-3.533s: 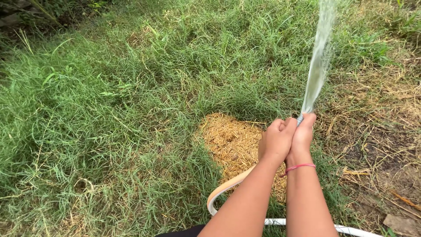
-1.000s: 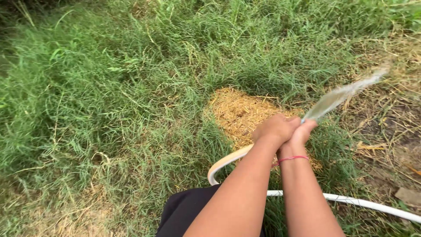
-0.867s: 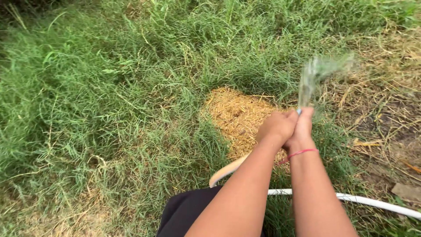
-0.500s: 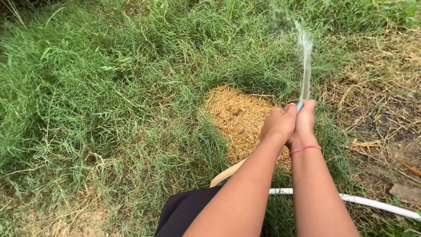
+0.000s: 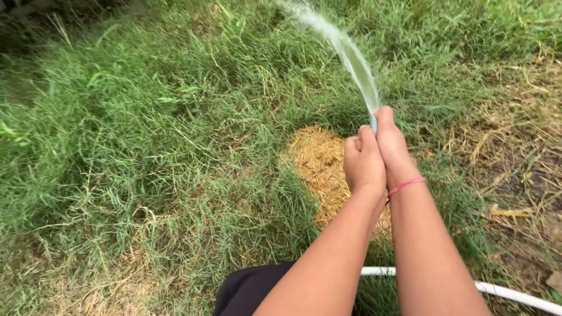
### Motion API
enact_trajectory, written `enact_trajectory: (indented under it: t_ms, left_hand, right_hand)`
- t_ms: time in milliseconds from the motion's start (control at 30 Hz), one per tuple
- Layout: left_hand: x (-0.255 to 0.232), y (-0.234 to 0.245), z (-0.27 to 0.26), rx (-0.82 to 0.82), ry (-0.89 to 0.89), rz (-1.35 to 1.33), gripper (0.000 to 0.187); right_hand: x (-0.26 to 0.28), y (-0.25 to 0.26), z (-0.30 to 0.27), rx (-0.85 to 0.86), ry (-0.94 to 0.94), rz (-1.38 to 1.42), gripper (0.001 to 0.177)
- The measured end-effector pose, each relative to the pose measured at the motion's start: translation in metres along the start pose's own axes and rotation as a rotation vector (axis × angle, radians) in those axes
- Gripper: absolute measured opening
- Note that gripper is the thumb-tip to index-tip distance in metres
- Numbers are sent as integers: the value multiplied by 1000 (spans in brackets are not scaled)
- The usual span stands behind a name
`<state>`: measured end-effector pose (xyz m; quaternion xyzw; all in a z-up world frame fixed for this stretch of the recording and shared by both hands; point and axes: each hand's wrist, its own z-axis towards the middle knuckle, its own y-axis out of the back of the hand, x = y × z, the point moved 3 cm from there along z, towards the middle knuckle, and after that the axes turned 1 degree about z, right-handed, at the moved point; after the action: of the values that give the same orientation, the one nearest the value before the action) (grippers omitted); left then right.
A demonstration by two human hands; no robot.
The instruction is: The person waters the grass, a pile of straw, and surrounding plants by hand using a hose, moving the stream across the lawn and over some bricks.
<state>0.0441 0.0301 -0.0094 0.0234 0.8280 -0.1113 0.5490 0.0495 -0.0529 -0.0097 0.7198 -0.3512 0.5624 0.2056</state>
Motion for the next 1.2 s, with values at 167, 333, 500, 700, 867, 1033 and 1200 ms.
enact_trajectory:
  t_ms: [167,333,500,700,867,1033,1200]
  left_hand:
    - [-3,13,7,143,25,141,45]
    - [-4,10,3,90,83,53,45]
    - [-12,13,0,-119,70,-173,45]
    - [-6,14,8,-7,177,-220,45]
    - [14,10,19,99,234,-69,40]
    - [-3,11,2,44,226,-114,41]
    - [-20,14,-10,-123,173,-674,46]
  right_hand:
    - [-34,1,16,-110,11,237,43]
    - [-23,-2,14,-58,33,122,44]
    - [-3,-27,2,180,-70,-87,45]
    - [-13,-27,6,106,-117,-140,47]
    - [-46,-6,25,-33,-121,85,45]
    - [-29,-12,18,-26,-115,-57,56]
    - [8,-43,1,369,62,-615,69]
